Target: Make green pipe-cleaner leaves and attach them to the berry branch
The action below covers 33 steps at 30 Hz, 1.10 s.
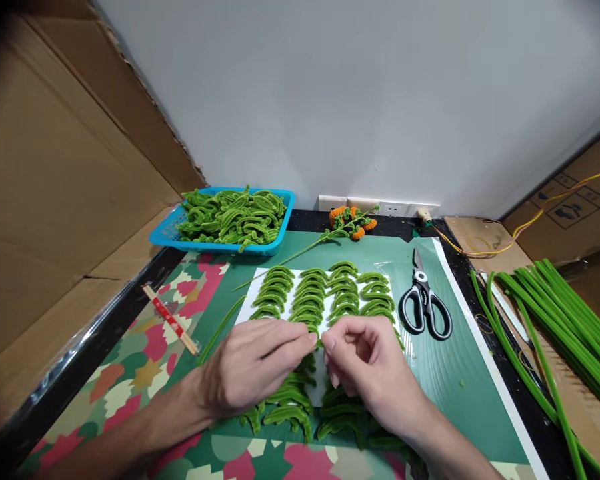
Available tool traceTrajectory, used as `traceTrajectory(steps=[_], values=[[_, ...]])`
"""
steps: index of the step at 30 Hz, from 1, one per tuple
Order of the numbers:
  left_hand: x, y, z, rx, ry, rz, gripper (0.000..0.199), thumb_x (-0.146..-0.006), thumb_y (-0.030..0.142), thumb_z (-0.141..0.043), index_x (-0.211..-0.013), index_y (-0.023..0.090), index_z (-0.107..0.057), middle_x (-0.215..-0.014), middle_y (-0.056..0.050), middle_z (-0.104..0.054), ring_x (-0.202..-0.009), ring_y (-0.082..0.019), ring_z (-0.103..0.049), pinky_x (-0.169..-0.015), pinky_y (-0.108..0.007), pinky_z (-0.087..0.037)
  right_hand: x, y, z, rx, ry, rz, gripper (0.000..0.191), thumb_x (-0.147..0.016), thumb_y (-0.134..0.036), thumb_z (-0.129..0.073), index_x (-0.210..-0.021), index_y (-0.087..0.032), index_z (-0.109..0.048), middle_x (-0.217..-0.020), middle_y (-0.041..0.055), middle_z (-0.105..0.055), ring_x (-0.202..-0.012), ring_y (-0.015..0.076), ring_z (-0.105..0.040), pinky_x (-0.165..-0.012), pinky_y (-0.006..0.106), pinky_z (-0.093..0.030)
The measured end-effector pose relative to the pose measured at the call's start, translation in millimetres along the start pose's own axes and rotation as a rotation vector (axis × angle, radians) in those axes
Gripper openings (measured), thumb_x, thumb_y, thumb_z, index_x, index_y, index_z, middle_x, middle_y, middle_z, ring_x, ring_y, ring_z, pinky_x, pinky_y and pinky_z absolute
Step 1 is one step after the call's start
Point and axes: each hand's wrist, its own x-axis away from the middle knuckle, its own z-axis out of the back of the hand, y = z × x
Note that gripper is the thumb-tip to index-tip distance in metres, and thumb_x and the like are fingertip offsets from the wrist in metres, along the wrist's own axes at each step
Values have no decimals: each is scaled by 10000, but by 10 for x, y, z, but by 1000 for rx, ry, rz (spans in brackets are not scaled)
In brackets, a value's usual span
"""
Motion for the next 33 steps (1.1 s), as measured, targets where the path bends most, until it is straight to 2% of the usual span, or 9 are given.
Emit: traceTrajectory(steps=[3, 6, 8, 11, 16, 26, 28, 31, 33], values=[[-24, 67, 33, 436, -23, 466, 65, -1015, 220, -670, -1003, 167, -706, -795, -6, -686, -607, -91, -588, -540, -208, -463, 22, -9, 44, 489, 38, 452, 154, -1030, -175, -620, -878, -181, -648, -701, -6, -585, -586, 106, -494, -529, 231, -381], [-80, 74, 89, 780, -200, 809, 187, -1031, 346, -661, -958, 178, -701, -745, 25, -638, -583, -75, -550, -533, -187, -442, 19, 40, 96, 799, 77, 819, 138, -1003, -33, -591, -1024, -160, -639, -786, 32, -624, -647, 129, -536, -580, 258, -430], [-98, 39, 93, 995, -277, 947, 270, -1041, 421, -641, -937, 174, -671, -713, 36, -625, -524, -56, -522, -488, -168, -404, 10, 81, 124, 900, 108, 907, 167, -983, -2, -612, -1064, -146, -635, -805, 51, -638, -670, 144, -539, -590, 271, -439], [-70, -27, 40, 1266, -332, 1037, 328, -1019, 484, -670, -929, 171, -634, -615, 43, -626, -414, -48, -485, -397, -148, -345, 3, 107, 138, 944, 86, 911, 181, -971, -1, -630, -1090, -137, -633, -838, 72, -664, -706, 159, -552, -614, 284, -457], [-12, -61, -19, 1413, -386, 1078, 316, -975, 471, -743, -1010, 189, -603, -497, 57, -612, -347, -75, -483, -333, -130, -351, 24, 54, 96, 825, 17, 819, 136, -1001, -33, -580, -1029, -164, -607, -826, 52, -646, -693, 147, -544, -615, 272, -452], [-4, 4, 15, 1157, -292, 969, 236, -1000, 413, -709, -993, 188, -636, -591, 43, -613, -402, -92, -560, -396, -171, -437, 46, 5, -84, 370, 130, 279, 295, -1038, -281, -620, -759, -187, -634, -603, -48, -505, -507, 85, -407, -459, 217, -305], [1, 14, -1, 976, -235, 874, 178, -997, 343, -707, -957, 172, -676, -697, 5, -661, -458, -91, -594, -437, -187, -452, 37, 3, -105, 314, 155, 215, 288, -1011, -299, -662, -751, -177, -652, -601, -46, -500, -517, 87, -401, -460, 213, -305], [-9, 31, -30, 691, -104, 617, 84, -970, 199, -700, -902, 158, -725, -803, -34, -699, -640, -117, -657, -590, -222, -516, 23, 6, -106, 220, 148, 136, 273, -971, -308, -724, -742, -173, -659, -585, -48, -505, -505, 87, -390, -449, 214, -298], [-19, 47, -43, 604, -49, 548, 81, -970, 175, -690, -904, 158, -735, -814, -37, -704, -697, -128, -666, -638, -232, -527, 20, 11, -90, 224, 153, 163, 268, -987, -303, -707, -756, -179, -651, -584, -49, -510, -492, 88, -395, -437, 214, -301]])
